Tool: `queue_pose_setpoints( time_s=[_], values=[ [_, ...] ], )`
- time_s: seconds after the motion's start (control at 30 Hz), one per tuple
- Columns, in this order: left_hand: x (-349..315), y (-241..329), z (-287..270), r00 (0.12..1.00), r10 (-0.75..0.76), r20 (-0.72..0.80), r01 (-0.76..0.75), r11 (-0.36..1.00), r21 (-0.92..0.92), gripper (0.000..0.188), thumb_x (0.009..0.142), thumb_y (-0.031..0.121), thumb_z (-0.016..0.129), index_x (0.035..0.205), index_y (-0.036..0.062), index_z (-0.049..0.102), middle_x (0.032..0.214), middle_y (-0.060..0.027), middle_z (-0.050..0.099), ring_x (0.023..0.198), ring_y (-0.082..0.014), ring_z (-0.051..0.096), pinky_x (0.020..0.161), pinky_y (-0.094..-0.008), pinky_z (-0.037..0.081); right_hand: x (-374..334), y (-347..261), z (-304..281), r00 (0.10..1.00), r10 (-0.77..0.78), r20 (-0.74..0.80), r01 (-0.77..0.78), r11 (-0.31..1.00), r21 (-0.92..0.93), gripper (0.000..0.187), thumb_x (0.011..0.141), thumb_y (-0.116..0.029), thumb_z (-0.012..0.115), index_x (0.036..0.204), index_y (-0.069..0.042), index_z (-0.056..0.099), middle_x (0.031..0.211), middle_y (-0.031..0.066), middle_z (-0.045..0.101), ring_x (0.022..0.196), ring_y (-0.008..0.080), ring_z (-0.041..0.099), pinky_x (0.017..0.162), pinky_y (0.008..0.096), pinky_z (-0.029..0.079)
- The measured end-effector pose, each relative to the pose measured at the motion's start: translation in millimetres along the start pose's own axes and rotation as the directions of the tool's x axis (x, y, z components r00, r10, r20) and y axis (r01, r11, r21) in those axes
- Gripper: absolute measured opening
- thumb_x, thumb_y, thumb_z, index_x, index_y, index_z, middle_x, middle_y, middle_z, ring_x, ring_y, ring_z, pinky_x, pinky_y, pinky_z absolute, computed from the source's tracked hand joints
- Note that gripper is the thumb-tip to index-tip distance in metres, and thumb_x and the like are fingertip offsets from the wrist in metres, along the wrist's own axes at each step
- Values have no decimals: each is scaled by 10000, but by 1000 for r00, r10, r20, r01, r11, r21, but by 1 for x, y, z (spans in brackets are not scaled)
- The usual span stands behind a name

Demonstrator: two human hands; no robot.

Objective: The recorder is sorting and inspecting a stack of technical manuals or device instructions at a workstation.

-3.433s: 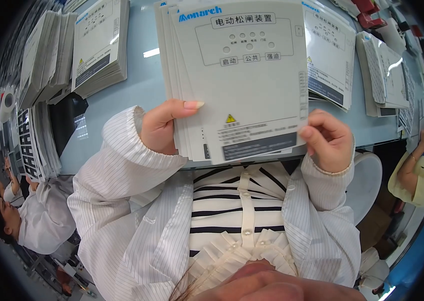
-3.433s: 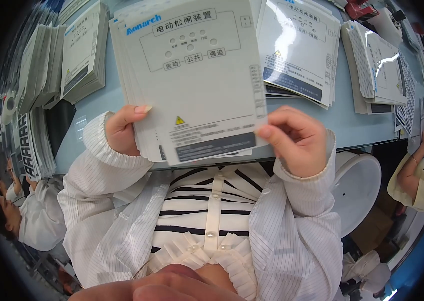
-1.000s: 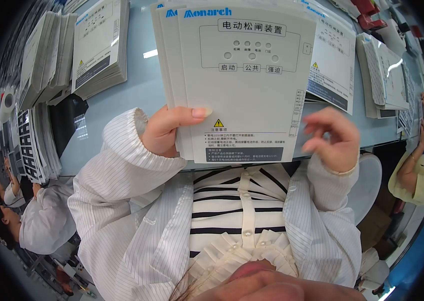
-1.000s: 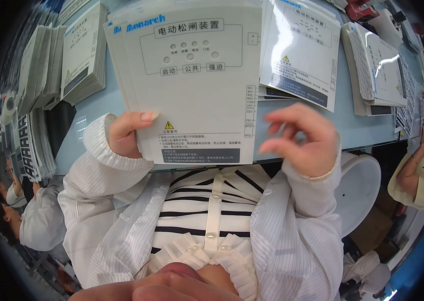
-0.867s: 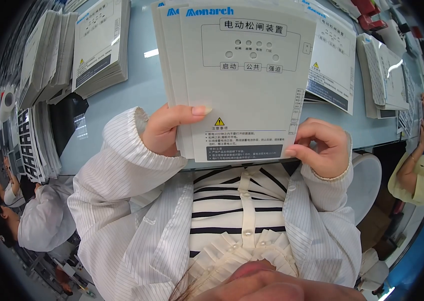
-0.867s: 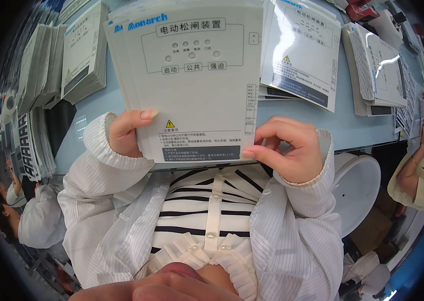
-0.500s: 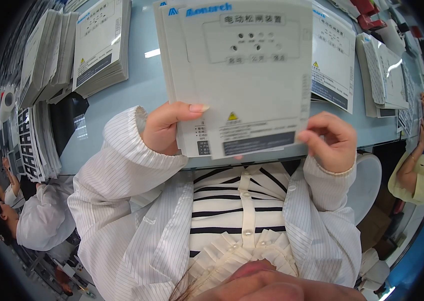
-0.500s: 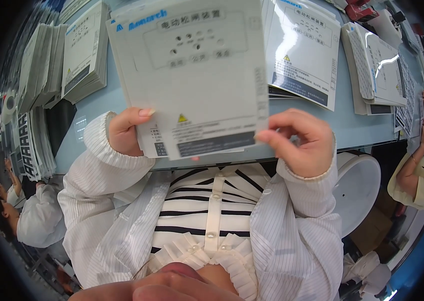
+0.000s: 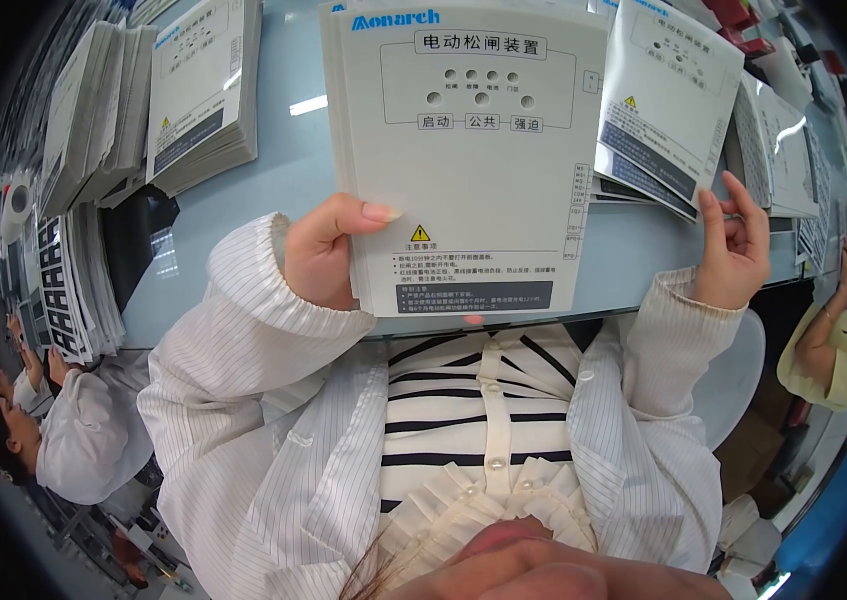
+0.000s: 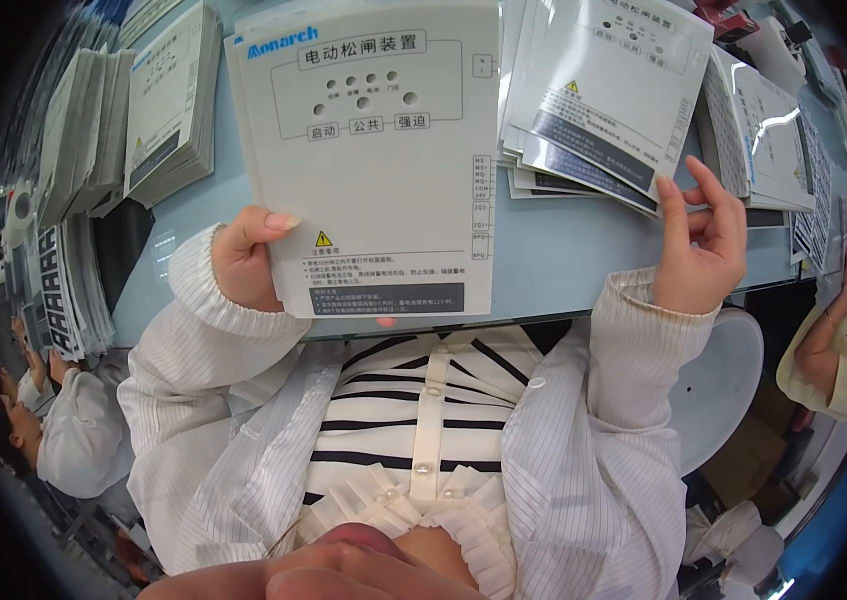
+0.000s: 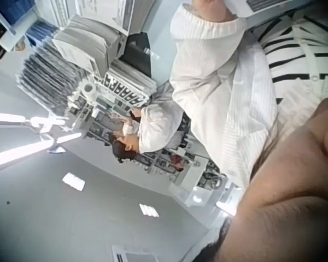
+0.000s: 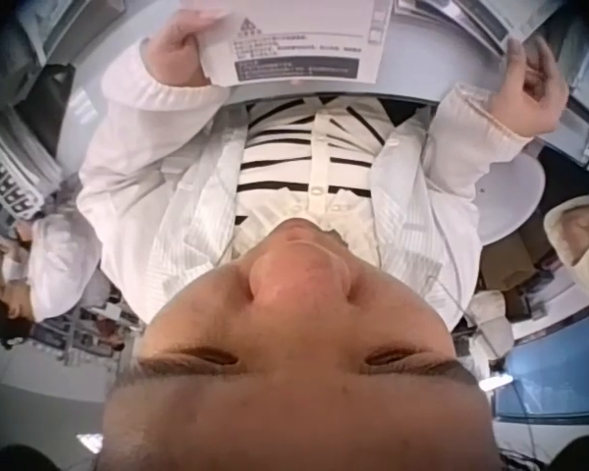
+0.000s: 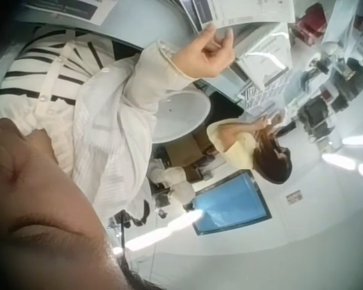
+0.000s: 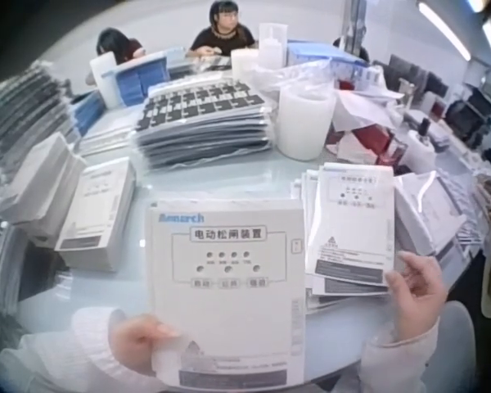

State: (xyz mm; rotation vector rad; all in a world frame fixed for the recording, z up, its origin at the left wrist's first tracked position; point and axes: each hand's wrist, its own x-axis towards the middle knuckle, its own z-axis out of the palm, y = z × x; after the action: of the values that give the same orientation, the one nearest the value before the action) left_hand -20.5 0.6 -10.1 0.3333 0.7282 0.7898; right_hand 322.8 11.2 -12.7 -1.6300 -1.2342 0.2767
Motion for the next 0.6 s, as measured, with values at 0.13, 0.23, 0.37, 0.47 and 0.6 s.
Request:
queue_pose_setpoints(
  time_s=[0.13, 0.23, 0.37, 0.47, 0.6],
  values=[
    [-1, 6, 9, 999, -41, -8, 42, 996, 84, 518, 798, 247, 494, 1236, -22, 431, 1157, -196, 549, 1049, -307, 563, 921, -410, 444, -16, -20, 5, 999, -19, 50, 13, 993, 120, 215, 775, -27, 707, 976, 17, 646, 789, -9, 542, 672, 48, 479, 623, 165, 386],
    [-2, 8, 9, 995, -91, 27, 89, 992, 90, 564, 790, 263, 509, 1271, -8, 397, 1192, -201, 528, 1073, -324, 548, 932, -425, 434, -30, -38, 8, 937, -88, 338, -2, 966, 259, 225, 739, -43, 737, 930, 23, 638, 783, -1, 547, 675, 60, 490, 616, 179, 385],
    [-1, 9, 12, 992, -112, 51, 105, 988, 114, 600, 795, 277, 513, 1306, 4, 357, 1236, -215, 498, 1093, -351, 538, 928, -446, 440, -34, -52, 8, 699, -35, 714, -166, 964, 209, 213, 715, -49, 748, 874, 24, 626, 777, 20, 560, 659, 69, 499, 593, 181, 377],
    [-1, 8, 11, 991, -120, 62, 113, 988, 108, 609, 802, 282, 511, 1315, 1, 344, 1255, -225, 484, 1104, -359, 534, 923, -453, 447, -37, -50, 11, 566, -50, 823, -242, 944, 224, 156, 737, -36, 721, 817, 28, 603, 773, 45, 569, 629, 75, 497, 573, 181, 375],
    [1, 9, 12, 982, -120, 144, 109, 990, 87, 596, 818, 281, 503, 1312, -12, 342, 1262, -233, 478, 1114, -360, 531, 922, -457, 453, -41, -50, 12, 505, 65, 860, -546, 796, 261, 97, 765, 0, 685, 794, 32, 599, 763, 22, 565, 609, 46, 459, 547, 176, 350]
  ],
)
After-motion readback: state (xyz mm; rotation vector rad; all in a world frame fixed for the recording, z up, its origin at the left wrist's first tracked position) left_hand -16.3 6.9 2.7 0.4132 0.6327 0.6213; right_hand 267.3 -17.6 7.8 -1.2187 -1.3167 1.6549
